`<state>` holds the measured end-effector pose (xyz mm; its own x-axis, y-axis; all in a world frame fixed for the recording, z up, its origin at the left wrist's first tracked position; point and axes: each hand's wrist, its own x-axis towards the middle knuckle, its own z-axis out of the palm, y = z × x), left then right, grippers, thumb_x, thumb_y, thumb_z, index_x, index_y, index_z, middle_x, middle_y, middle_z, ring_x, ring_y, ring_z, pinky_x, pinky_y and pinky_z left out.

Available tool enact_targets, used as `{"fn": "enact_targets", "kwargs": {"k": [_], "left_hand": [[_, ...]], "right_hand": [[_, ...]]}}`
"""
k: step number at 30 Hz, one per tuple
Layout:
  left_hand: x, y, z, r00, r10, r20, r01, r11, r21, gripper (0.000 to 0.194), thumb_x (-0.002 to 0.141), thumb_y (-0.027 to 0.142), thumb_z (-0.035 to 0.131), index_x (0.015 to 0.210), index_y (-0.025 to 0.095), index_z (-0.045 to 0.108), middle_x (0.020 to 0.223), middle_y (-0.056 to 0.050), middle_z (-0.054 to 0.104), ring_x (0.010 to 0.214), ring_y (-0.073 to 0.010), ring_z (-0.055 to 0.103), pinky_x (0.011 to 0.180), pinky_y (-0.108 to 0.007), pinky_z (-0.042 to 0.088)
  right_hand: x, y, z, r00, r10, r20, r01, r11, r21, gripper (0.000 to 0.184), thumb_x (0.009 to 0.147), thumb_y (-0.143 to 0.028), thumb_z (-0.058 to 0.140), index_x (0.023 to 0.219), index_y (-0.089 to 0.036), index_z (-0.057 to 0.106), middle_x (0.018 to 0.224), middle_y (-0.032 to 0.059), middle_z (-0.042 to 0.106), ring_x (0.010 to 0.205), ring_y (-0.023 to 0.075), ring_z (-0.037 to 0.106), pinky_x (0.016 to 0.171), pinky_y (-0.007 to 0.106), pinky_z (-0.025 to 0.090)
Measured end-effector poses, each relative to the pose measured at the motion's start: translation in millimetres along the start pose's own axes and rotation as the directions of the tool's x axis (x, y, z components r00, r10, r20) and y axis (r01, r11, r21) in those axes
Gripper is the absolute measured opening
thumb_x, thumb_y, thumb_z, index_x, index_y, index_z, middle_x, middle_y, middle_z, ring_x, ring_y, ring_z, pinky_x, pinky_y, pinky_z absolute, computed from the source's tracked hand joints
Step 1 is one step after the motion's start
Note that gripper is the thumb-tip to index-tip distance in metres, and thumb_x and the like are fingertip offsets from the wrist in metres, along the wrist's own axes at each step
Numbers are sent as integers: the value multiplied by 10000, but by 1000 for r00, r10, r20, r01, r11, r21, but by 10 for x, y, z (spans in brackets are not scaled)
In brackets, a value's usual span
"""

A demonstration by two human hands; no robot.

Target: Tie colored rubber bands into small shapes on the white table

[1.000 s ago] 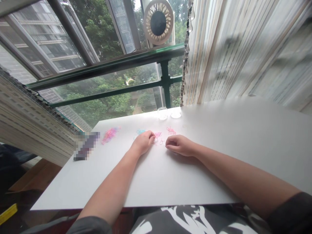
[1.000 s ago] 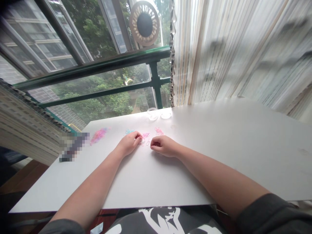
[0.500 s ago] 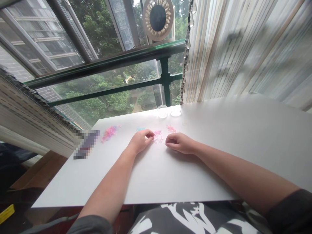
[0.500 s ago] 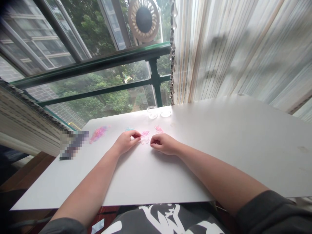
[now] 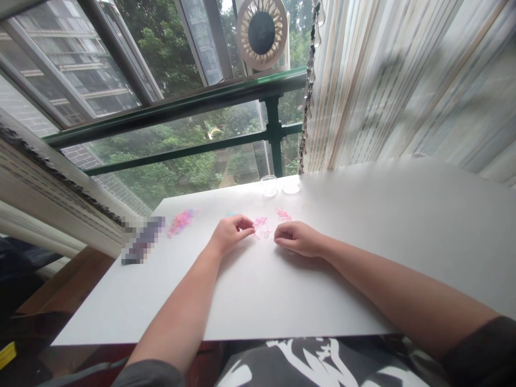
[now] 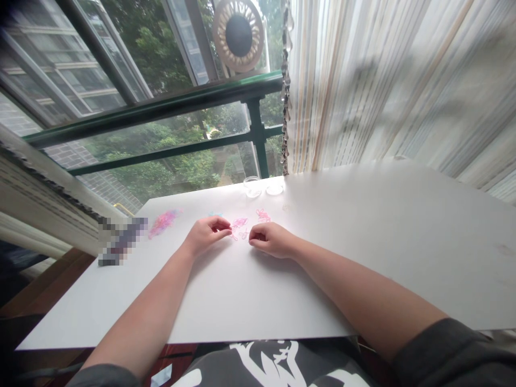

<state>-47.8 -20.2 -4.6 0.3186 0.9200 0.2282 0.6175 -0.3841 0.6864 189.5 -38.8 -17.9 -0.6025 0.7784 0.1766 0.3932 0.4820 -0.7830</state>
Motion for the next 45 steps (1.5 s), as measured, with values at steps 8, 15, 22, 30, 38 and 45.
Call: {"fn": "enact_targets", "kwargs": {"k": [8,15,22,30,38,45], "left_hand": [[17,-5,-2,999,26,-40,-23,997,71,175,732,308,615,842,181,663,817,-30,705,733,-148,637,683,-264,497],[44,11,22,1000,-10,-20,12,994,104,246,753,374,585,900,188,654,897,-44,691,757,-155,630,695,-272,500],[-52,-27,-123,995,-8,99,-20,961,275,267,721,362,592,923,209,673,931,-46,648,785,-166,589,731,-285,477],[10,24,1,995,14,103,-47,946,322,242,730,399,591,854,227,707,881,-36,643,704,-151,577,715,-282,468],[30,72,42,995,4,98,-46,901,431,191,746,338,554,769,226,707,792,-35,648,702,-170,568,648,-273,446],[-23,86,-14,988,0,155,-47,952,303,201,788,332,507,794,182,640,810,-44,631,700,-159,554,632,-266,440]], "right_hand": [[0,-1,-3,1000,-5,-5,5,1000,5,98,771,-210,511,751,-155,589,661,-1,559,595,103,489,568,214,377],[3,-10,-7,1000,2,-3,-2,1000,10,87,768,-203,513,748,-159,585,632,-14,537,570,96,472,547,207,365],[2,-25,-10,1000,10,-5,-10,1000,28,75,759,-199,526,743,-158,586,635,-13,538,567,92,457,548,207,359],[3,-14,-4,1000,-7,-8,7,999,38,90,764,-208,524,742,-155,593,632,-10,539,564,94,455,553,211,356],[5,-15,2,1000,-10,-11,10,999,41,88,759,-209,525,731,-156,589,638,-7,541,575,99,459,551,211,361],[3,-23,-6,1000,-3,-7,3,1000,27,86,763,-202,519,742,-156,589,638,-11,539,580,97,464,557,210,365]]}}
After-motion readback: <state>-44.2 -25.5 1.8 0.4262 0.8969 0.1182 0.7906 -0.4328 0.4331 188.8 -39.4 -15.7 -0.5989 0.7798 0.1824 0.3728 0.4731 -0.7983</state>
